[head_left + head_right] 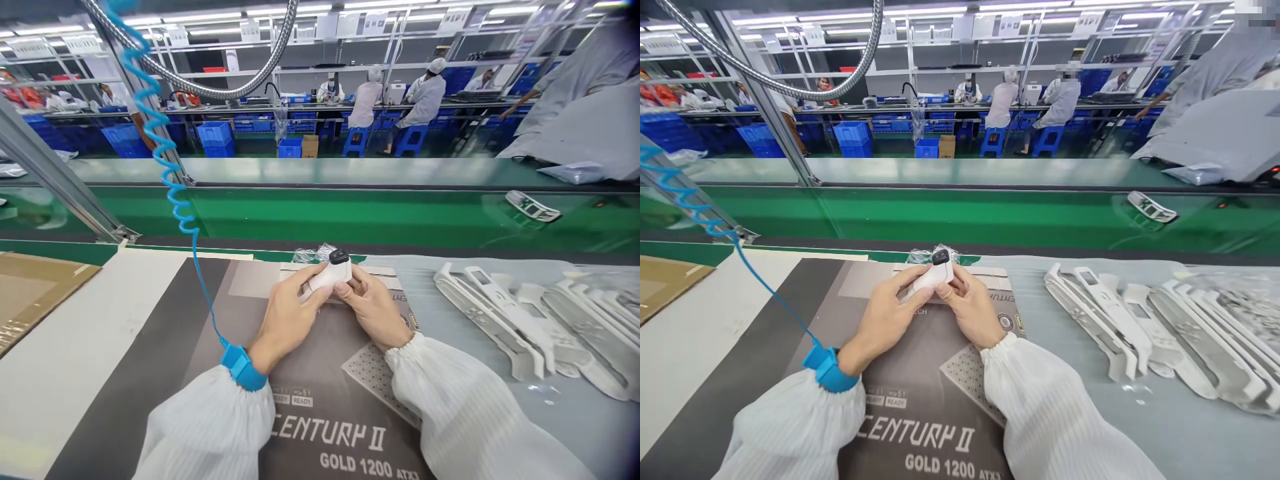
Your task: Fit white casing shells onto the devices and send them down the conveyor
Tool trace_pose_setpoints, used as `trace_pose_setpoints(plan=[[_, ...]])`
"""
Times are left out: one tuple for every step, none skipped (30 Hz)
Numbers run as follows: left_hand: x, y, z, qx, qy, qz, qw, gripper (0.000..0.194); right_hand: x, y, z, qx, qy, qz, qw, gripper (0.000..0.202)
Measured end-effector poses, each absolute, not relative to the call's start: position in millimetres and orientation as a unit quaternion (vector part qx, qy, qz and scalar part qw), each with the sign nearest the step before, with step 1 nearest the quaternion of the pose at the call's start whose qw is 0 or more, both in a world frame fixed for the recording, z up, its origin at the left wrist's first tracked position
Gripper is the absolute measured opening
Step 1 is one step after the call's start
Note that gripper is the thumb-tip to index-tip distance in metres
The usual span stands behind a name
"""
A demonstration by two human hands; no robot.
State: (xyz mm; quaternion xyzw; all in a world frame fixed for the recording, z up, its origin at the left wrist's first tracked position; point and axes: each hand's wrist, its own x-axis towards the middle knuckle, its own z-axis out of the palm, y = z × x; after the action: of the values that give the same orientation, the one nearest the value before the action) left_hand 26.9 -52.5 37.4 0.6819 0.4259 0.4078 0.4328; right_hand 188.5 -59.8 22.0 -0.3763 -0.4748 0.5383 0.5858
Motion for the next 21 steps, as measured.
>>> trace_pose_setpoints(plan=[[28, -52, 36, 0.678, 0.423, 0.408, 0.441, 0.040, 188, -60, 23, -0.379, -0.476, 0.537, 0.585, 0.044], [28, -53, 36, 0.679, 0.422, 0.407, 0.443, 0.042, 188, -60, 24, -0.382, -0.472, 0.537, 0.585, 0.044], [30, -54, 35, 0.686, 0.421, 0.405, 0.435, 0.042, 187, -60, 24, -0.385, -0.457, 0.543, 0.590, 0.043], [32, -56, 35, 0.698, 0.422, 0.398, 0.419, 0.042, 186, -59, 25, -0.383, -0.428, 0.557, 0.599, 0.042], [34, -59, 35, 0.716, 0.424, 0.385, 0.400, 0.043, 185, -59, 26, -0.376, -0.387, 0.579, 0.612, 0.043], [38, -63, 35, 0.735, 0.427, 0.363, 0.381, 0.044, 183, -59, 26, -0.365, -0.335, 0.603, 0.625, 0.045], [41, -66, 35, 0.753, 0.433, 0.333, 0.366, 0.046, 182, -60, 26, -0.352, -0.281, 0.626, 0.637, 0.046], [45, -70, 35, 0.767, 0.443, 0.300, 0.355, 0.048, 181, -60, 26, -0.340, -0.231, 0.645, 0.644, 0.045], [48, -73, 35, 0.775, 0.453, 0.269, 0.348, 0.049, 180, -61, 26, -0.330, -0.194, 0.660, 0.647, 0.041], [51, -75, 35, 0.780, 0.464, 0.246, 0.341, 0.050, 180, -62, 26, -0.324, -0.169, 0.668, 0.648, 0.036], [53, -76, 35, 0.783, 0.470, 0.232, 0.334, 0.050, 181, -63, 26, -0.320, -0.151, 0.672, 0.651, 0.033], [54, -77, 35, 0.787, 0.473, 0.224, 0.327, 0.049, 182, -64, 26, -0.319, -0.137, 0.672, 0.654, 0.033], [54, -76, 35, 0.792, 0.472, 0.220, 0.319, 0.049, 183, -64, 27, -0.318, -0.125, 0.673, 0.656, 0.035], [54, -75, 34, 0.797, 0.470, 0.218, 0.311, 0.051, 184, -65, 29, -0.319, -0.118, 0.674, 0.656, 0.037], [52, -73, 33, 0.798, 0.472, 0.220, 0.303, 0.053, 186, -65, 32, -0.318, -0.118, 0.680, 0.650, 0.038], [49, -71, 33, 0.795, 0.479, 0.226, 0.296, 0.055, 187, -65, 35, -0.315, -0.128, 0.692, 0.637, 0.038], [47, -69, 32, 0.787, 0.491, 0.240, 0.288, 0.055, 188, -65, 39, -0.311, -0.147, 0.706, 0.619, 0.036], [44, -67, 32, 0.775, 0.503, 0.262, 0.279, 0.053, 188, -66, 41, -0.304, -0.174, 0.719, 0.601, 0.034], [42, -65, 32, 0.763, 0.511, 0.289, 0.272, 0.050, 187, -66, 43, -0.298, -0.204, 0.725, 0.586, 0.032], [40, -64, 33, 0.752, 0.511, 0.319, 0.266, 0.049, 186, -66, 44, -0.294, -0.232, 0.726, 0.576, 0.030], [40, -64, 34, 0.746, 0.503, 0.349, 0.262, 0.049, 184, -67, 43, -0.291, -0.256, 0.722, 0.573, 0.028]])
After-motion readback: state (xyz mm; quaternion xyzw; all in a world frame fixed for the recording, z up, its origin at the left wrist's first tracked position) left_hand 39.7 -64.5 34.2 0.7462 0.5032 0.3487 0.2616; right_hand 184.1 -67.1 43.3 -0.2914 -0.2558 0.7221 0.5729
